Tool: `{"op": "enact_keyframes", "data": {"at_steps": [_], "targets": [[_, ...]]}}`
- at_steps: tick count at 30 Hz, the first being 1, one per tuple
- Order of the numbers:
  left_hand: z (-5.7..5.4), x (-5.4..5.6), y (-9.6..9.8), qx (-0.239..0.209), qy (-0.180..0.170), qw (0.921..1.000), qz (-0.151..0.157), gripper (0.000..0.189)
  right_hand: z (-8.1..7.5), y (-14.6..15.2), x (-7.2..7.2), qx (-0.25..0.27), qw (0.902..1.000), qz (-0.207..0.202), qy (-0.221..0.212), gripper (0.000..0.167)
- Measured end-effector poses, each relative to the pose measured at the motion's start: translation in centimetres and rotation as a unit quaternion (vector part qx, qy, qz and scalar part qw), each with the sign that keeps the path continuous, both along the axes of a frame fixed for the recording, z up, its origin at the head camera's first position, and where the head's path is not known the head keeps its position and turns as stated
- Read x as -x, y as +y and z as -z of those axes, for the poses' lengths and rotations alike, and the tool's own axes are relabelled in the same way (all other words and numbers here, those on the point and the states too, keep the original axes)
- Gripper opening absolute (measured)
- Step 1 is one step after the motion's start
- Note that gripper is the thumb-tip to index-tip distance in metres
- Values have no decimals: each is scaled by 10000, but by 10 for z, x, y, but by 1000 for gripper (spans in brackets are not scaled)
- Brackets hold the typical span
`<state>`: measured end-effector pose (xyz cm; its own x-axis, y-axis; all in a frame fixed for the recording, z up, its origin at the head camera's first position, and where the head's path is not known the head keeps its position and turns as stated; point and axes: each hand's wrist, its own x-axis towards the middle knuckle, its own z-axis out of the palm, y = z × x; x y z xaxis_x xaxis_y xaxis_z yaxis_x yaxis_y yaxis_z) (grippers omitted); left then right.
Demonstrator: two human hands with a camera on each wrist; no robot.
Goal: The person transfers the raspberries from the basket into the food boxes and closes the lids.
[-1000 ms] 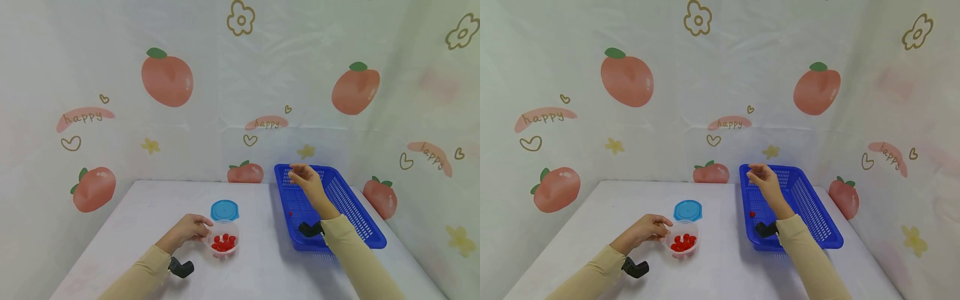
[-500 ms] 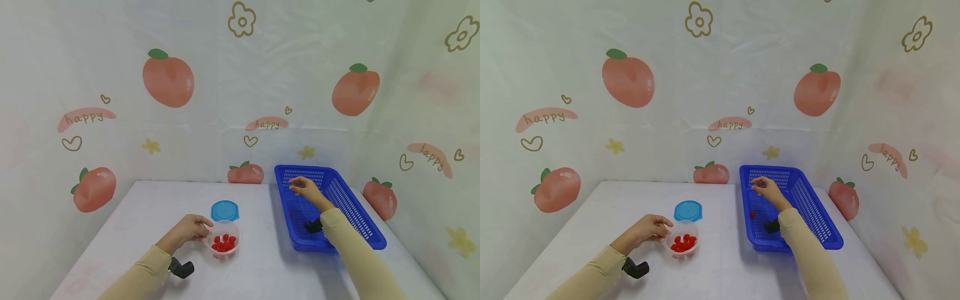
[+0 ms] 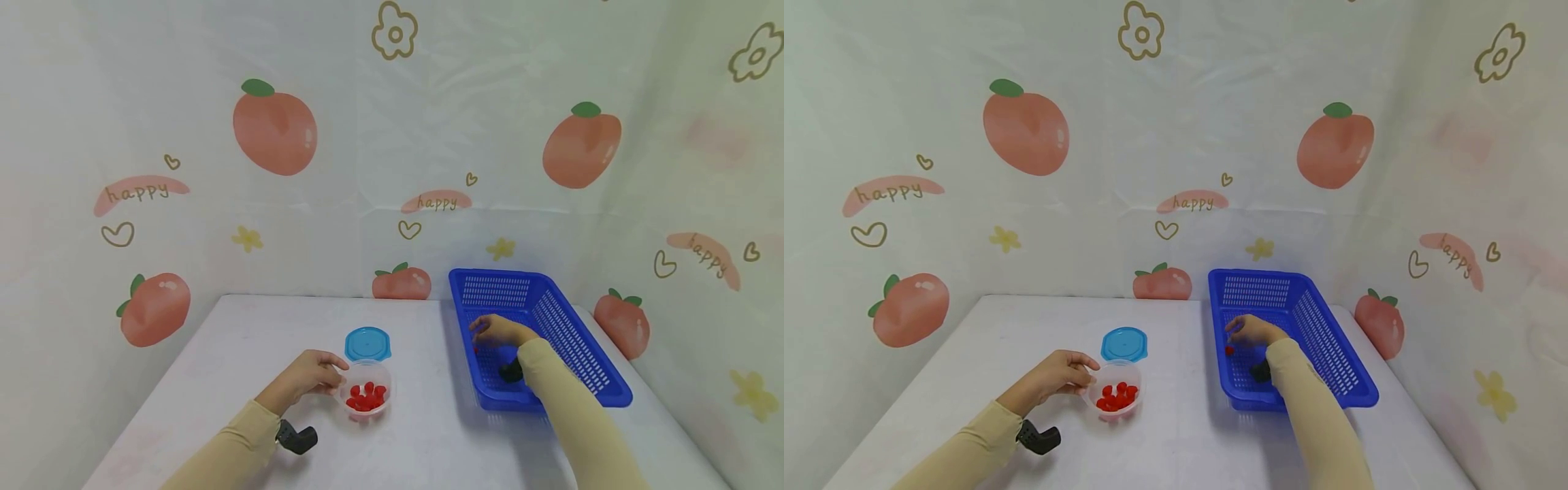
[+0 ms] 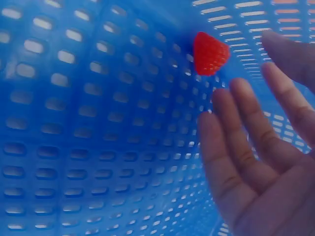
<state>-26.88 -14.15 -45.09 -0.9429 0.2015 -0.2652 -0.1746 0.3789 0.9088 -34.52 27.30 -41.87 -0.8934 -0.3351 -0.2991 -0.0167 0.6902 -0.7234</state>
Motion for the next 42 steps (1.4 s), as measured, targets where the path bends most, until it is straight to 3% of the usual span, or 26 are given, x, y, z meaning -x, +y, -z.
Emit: {"op": "enact_keyframes", "data": {"at_steps": [8, 11, 22, 33, 36, 42], "targets": [[-2, -1, 0, 28, -3, 10000, -18, 27, 0, -6, -5, -539, 9962, 85, -678, 29], [-2, -1, 0, 47, 13, 10000, -34, 27, 0, -8, -6, -715, 9952, 89, -668, 30], [-2, 0, 1, -3, -39, 10000, -52, 26, 1, -14, -7, -1281, 9909, -97, -412, 4], [-2, -1, 1, 1, 3, 10000, -21, 27, -3, -10, -7, -1654, 9857, -293, -111, 7], [-3, -2, 1, 29, 4, 10000, -36, 26, -6, -7, -7, -1468, 9887, -312, 53, 7], [-4, -1, 2, 22, -48, 10000, -79, 26, -24, -1, -5, -281, 9971, -356, 604, 12]]}}
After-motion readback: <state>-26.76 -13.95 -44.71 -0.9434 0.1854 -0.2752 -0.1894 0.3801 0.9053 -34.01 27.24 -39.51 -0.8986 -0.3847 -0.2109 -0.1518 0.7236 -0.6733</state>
